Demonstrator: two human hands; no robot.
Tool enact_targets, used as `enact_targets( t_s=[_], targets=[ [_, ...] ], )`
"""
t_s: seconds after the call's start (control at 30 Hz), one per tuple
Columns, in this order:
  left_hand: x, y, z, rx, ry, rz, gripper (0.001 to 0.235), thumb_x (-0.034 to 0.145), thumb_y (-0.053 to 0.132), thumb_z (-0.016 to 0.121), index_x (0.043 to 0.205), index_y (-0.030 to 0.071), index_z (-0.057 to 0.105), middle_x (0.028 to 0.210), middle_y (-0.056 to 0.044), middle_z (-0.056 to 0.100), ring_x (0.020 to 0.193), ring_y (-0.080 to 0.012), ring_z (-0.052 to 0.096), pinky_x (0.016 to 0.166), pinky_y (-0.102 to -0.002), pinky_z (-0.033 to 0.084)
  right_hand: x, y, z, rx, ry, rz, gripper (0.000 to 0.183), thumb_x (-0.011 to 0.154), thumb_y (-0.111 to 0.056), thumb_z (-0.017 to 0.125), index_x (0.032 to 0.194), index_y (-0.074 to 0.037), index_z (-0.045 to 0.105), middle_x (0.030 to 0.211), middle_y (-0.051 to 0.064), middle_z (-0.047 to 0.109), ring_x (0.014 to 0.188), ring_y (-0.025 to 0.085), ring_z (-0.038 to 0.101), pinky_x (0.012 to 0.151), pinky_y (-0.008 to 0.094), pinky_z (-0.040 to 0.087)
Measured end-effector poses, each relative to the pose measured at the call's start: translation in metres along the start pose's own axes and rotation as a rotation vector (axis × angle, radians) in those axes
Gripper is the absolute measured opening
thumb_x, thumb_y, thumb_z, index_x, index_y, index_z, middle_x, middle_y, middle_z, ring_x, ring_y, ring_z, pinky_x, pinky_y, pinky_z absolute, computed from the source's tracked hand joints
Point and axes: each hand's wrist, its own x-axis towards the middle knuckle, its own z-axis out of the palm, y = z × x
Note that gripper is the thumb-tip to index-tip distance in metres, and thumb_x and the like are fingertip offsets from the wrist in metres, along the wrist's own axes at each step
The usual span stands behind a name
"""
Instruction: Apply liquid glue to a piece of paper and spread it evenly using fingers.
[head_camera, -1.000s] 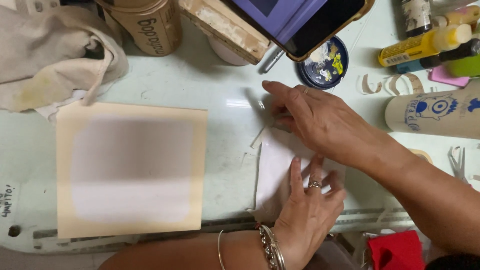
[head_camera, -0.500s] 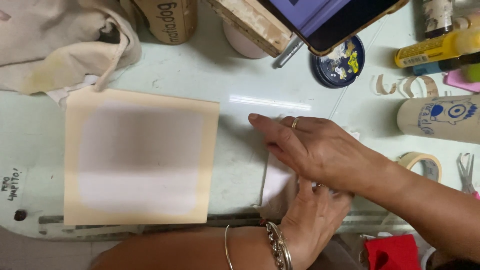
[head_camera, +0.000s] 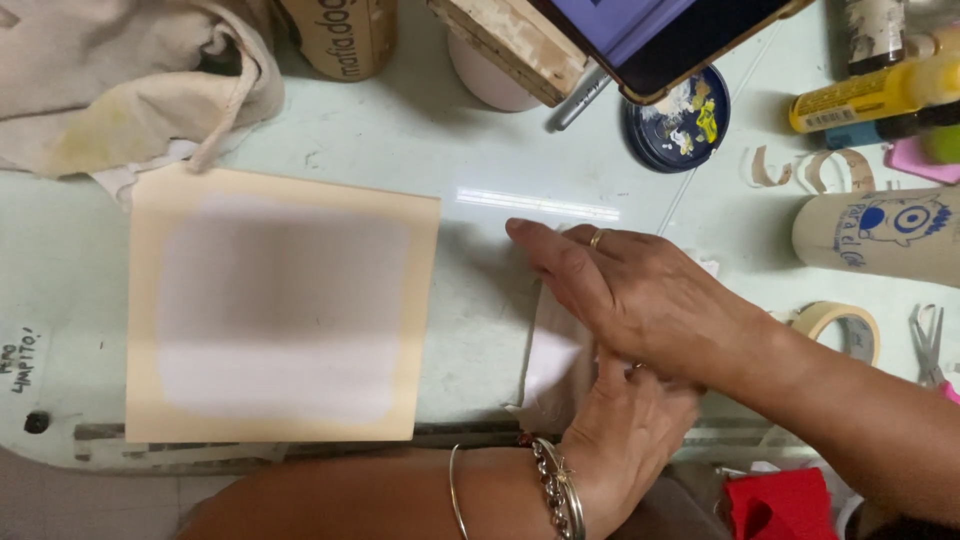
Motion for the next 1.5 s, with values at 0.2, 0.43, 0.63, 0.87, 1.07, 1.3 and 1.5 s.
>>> enact_targets(
  t_s=[0.2, 0.43, 0.63, 0.87, 1.07, 1.3, 1.5],
  targets=[
    [0.004, -0.001, -0.002, 0.066, -0.081, 0.002, 0.027, 0.079, 0.020, 0.054, 0.101, 0.033, 0.063, 0.087, 0.010, 0.062, 0.080, -0.0116, 0.056, 0.070, -0.030, 0.041, 0.001, -0.006, -0.004, -0.182, 0.032, -0.164, 0.051, 0.080, 0.008, 0.054, 0.129, 0.002, 0.038, 0.102, 0.013, 0.063, 0.091, 0.024, 0.062, 0.070, 0.033, 0.052],
    [-0.003, 0.004, 0.006, 0.006, -0.177, 0.105, 0.027, 0.082, 0.030, 0.051, 0.107, 0.040, 0.056, 0.093, 0.021, 0.057, 0.085, -0.0136, 0.055, 0.071, -0.038, 0.040, 0.006, -0.001, -0.003, -0.325, 0.007, -0.321, 0.040, 0.089, -0.001, 0.043, 0.129, 0.001, 0.036, 0.107, 0.012, 0.058, 0.092, 0.023, 0.059, 0.083, 0.032, 0.050],
    [0.000, -0.009, -0.009, -0.021, -0.331, 0.288, 0.032, 0.084, 0.028, 0.046, 0.114, 0.037, 0.052, 0.111, 0.016, 0.046, 0.088, -0.0137, 0.052, 0.082, -0.045, 0.036, 0.004, 0.007, 0.006, -0.186, -0.008, -0.227, 0.047, 0.083, 0.006, 0.049, 0.129, 0.004, 0.038, 0.106, 0.018, 0.061, 0.095, 0.028, 0.059, 0.085, 0.035, 0.051],
    [-0.001, -0.010, -0.012, 0.024, -0.235, 0.214, 0.037, 0.079, 0.025, 0.044, 0.114, 0.032, 0.053, 0.129, 0.004, 0.040, 0.121, -0.0368, 0.039, 0.099, -0.064, 0.024, 0.014, 0.030, 0.016, 0.162, 0.163, -0.061, 0.044, 0.085, 0.006, 0.059, 0.121, 0.005, 0.034, 0.086, 0.010, 0.055, 0.069, 0.024, 0.051, 0.057, 0.035, 0.046],
    [0.001, -0.010, -0.012, -0.019, -0.310, 0.257, 0.038, 0.082, 0.024, 0.040, 0.118, 0.032, 0.050, 0.122, 0.001, 0.038, 0.133, -0.0435, 0.027, 0.102, -0.067, 0.018, 0.021, 0.044, 0.016, 0.225, 0.293, 0.055, 0.044, 0.087, 0.010, 0.061, 0.122, 0.005, 0.035, 0.086, 0.008, 0.057, 0.069, 0.022, 0.055, 0.062, 0.032, 0.046],
    [0.003, -0.010, -0.009, -0.040, -0.312, 0.267, 0.041, 0.082, 0.023, 0.040, 0.121, 0.032, 0.049, 0.127, 0.003, 0.037, 0.133, -0.0463, 0.023, 0.102, -0.068, 0.017, 0.011, 0.048, 0.012, 0.415, 0.279, 0.366, 0.038, 0.085, 0.004, 0.056, 0.113, -0.004, 0.031, 0.098, 0.009, 0.057, 0.071, 0.018, 0.056, 0.063, 0.030, 0.043],
    [0.006, -0.017, -0.018, 0.003, -0.319, 0.328, 0.041, 0.080, 0.026, 0.043, 0.120, 0.029, 0.048, 0.131, 0.000, 0.036, 0.132, -0.0450, 0.025, 0.099, -0.069, 0.020, -0.017, 0.040, -0.002, 0.540, 0.479, 0.461, 0.039, 0.091, 0.009, 0.048, 0.121, -0.004, 0.026, 0.090, 0.011, 0.051, 0.074, 0.017, 0.048, 0.060, 0.026, 0.038]
  ],
)
